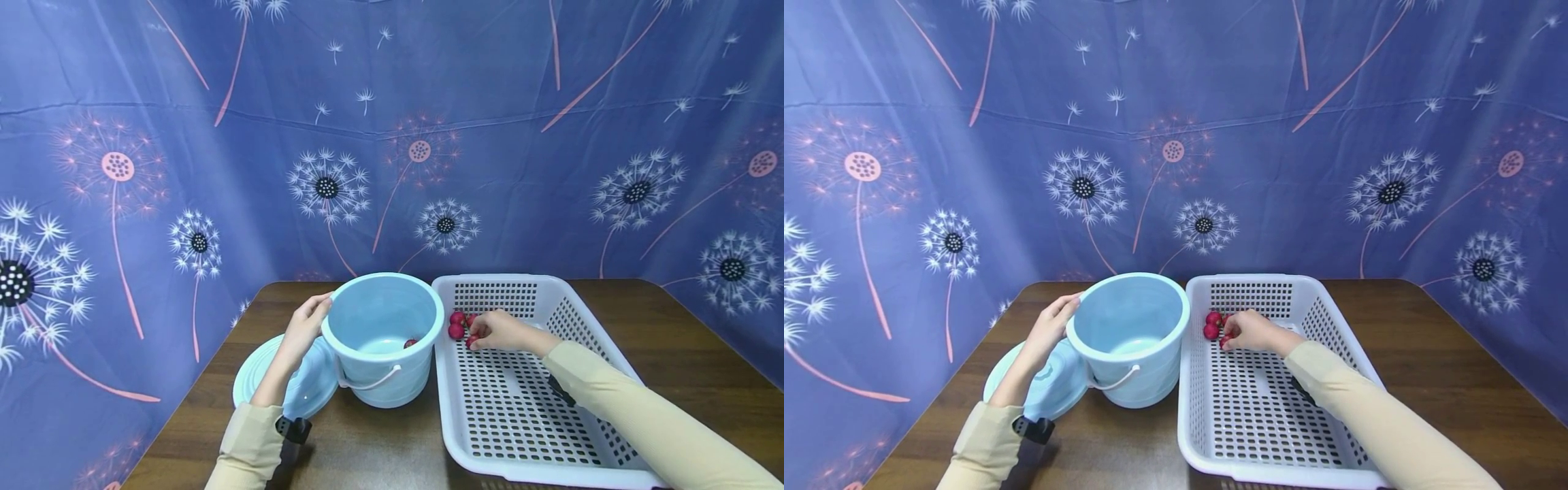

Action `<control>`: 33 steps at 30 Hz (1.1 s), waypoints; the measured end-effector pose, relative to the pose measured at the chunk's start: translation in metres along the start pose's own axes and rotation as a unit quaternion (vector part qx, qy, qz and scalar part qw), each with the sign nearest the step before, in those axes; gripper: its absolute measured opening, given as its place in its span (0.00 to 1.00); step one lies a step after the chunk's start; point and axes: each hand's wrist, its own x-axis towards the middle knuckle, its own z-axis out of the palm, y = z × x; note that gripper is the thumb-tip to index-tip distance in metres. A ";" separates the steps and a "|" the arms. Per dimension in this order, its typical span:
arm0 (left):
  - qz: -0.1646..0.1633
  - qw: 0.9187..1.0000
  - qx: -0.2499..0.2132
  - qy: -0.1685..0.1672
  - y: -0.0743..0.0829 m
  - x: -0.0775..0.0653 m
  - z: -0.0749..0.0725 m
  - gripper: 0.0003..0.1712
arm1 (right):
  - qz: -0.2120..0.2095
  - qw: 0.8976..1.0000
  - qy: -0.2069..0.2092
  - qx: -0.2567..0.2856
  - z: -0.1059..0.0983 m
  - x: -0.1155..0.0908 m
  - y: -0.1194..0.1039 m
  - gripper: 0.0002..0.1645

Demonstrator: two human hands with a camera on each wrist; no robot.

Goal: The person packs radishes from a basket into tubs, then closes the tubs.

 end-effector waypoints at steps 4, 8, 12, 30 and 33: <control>-0.001 1.000 -0.003 0.000 0.000 0.000 0.000 0.26 | 0.008 1.000 -0.001 -0.008 -0.002 -0.001 -0.001 0.12; 0.001 1.000 -0.003 -0.002 0.000 0.000 0.000 0.26 | 0.020 1.000 -0.009 -0.005 -0.005 -0.002 -0.002 0.13; 0.000 1.000 -0.005 -0.003 0.001 0.000 0.000 0.25 | 0.019 1.000 -0.014 0.004 -0.009 -0.003 -0.002 0.13; 0.002 1.000 0.003 -0.005 0.003 -0.001 0.000 0.26 | -0.018 0.999 0.028 0.020 -0.043 -0.004 -0.009 0.13; 0.001 1.000 0.004 -0.003 0.002 -0.002 0.000 0.26 | -0.012 0.999 0.025 0.023 -0.047 -0.003 -0.012 0.12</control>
